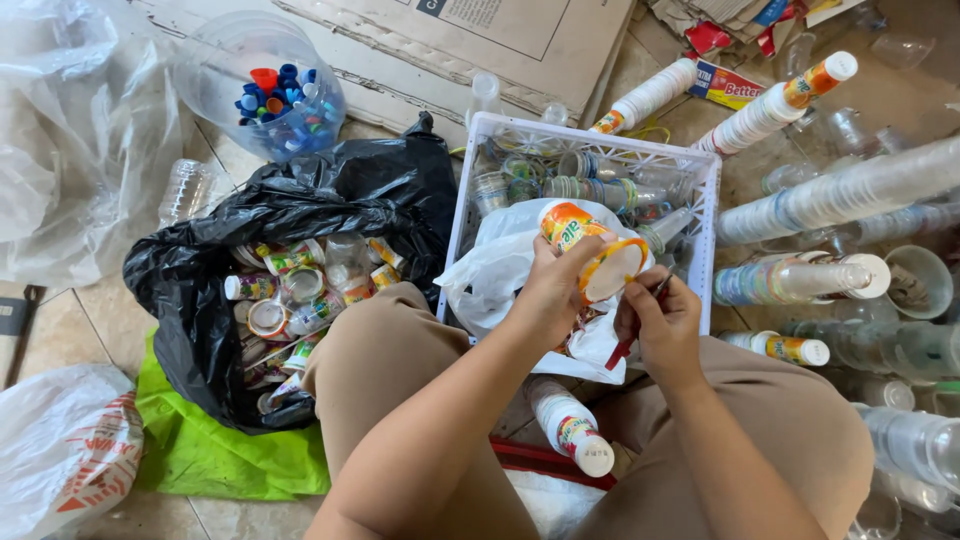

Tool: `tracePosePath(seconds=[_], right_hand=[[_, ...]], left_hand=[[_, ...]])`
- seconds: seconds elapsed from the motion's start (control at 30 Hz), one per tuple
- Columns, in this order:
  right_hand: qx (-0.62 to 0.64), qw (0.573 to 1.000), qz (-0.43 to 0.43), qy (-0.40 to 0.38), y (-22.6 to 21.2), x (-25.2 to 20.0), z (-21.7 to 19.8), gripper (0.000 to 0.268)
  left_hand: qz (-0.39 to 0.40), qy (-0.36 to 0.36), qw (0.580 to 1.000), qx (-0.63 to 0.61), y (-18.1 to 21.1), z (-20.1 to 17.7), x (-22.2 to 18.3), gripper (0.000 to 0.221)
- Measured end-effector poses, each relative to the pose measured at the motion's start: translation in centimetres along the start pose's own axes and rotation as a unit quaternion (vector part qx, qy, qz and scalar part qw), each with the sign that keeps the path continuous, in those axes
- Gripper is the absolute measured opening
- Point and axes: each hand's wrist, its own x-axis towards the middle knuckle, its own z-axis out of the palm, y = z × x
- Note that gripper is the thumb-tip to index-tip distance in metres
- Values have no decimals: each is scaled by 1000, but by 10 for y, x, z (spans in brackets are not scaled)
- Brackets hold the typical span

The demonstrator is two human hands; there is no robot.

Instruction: The person sits on the floor and uses red scissors to cut the rims off small plastic cups. They hold each cup in their left hand and cut around the top edge, then place the cut pieces into a white plastic bag inside a crate.

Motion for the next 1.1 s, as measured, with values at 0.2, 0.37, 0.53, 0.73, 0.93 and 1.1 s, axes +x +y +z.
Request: tracePosePath(seconds=[0.2, 0.37, 0.53, 0.73, 0.93, 1.1], right_hand=[[-93, 994, 58, -9, 1, 2, 2, 19], [-308, 892, 307, -119, 13, 5, 7, 20], [-393, 842, 318, -188, 32, 5, 6, 15], [-343, 865, 340, -137, 41, 10, -3, 24], [35, 964, 260, 35, -19, 1, -10, 28], [43, 997, 61, 26, -45, -16, -30, 31]], left_hand=[[161, 52, 980, 107, 49, 18, -38, 113], [202, 67, 974, 75, 44, 10, -23, 100], [200, 65, 976, 52, 41, 4, -16, 104], [82, 22, 996, -39, 32, -19, 8, 115], [-29, -117, 986, -116, 31, -6, -13, 71], [-141, -153, 974, -88, 17, -7, -28, 50]])
